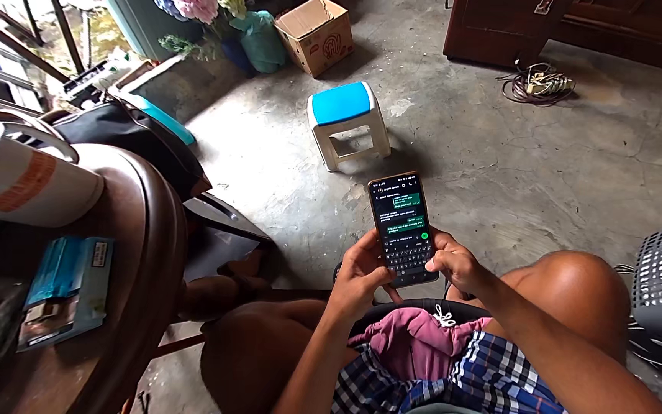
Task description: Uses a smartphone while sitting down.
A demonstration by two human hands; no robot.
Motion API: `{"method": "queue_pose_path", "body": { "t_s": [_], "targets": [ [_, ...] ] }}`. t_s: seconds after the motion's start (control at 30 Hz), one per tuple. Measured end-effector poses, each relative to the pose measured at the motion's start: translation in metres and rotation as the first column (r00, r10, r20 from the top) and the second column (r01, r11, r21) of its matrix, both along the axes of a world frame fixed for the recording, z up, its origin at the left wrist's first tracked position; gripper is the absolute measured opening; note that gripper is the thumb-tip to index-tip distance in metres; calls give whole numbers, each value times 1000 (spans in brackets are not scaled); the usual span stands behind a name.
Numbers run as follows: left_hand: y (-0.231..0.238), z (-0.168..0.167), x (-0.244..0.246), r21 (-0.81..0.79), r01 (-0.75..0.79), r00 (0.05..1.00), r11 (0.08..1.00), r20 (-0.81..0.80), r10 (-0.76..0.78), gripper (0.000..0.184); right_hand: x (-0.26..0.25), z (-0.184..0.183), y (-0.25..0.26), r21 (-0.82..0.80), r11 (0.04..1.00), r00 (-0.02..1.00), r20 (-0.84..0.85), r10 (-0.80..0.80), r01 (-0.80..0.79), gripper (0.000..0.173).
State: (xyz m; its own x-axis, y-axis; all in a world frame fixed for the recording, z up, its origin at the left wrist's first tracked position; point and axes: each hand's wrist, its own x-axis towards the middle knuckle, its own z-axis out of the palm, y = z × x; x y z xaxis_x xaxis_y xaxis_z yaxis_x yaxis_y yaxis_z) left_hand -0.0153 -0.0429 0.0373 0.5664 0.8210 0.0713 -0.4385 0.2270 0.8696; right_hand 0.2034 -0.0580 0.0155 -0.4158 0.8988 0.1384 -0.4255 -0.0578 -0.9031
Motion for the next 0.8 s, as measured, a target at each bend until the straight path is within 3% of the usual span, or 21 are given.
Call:
{"method": "queue_pose_path", "body": {
  "t_s": [0.63,0.8],
  "targets": [
    [-1,1,0,-3,-2,1000,1000,15,2,52,1,-2,1,15,1000,1000,-22,19,-19,50],
    [-1,0,1,-4,-9,1000,1000,-3,9,46,-2,4,-1,51,999,999,53,-11,9,45]
  ]
}}
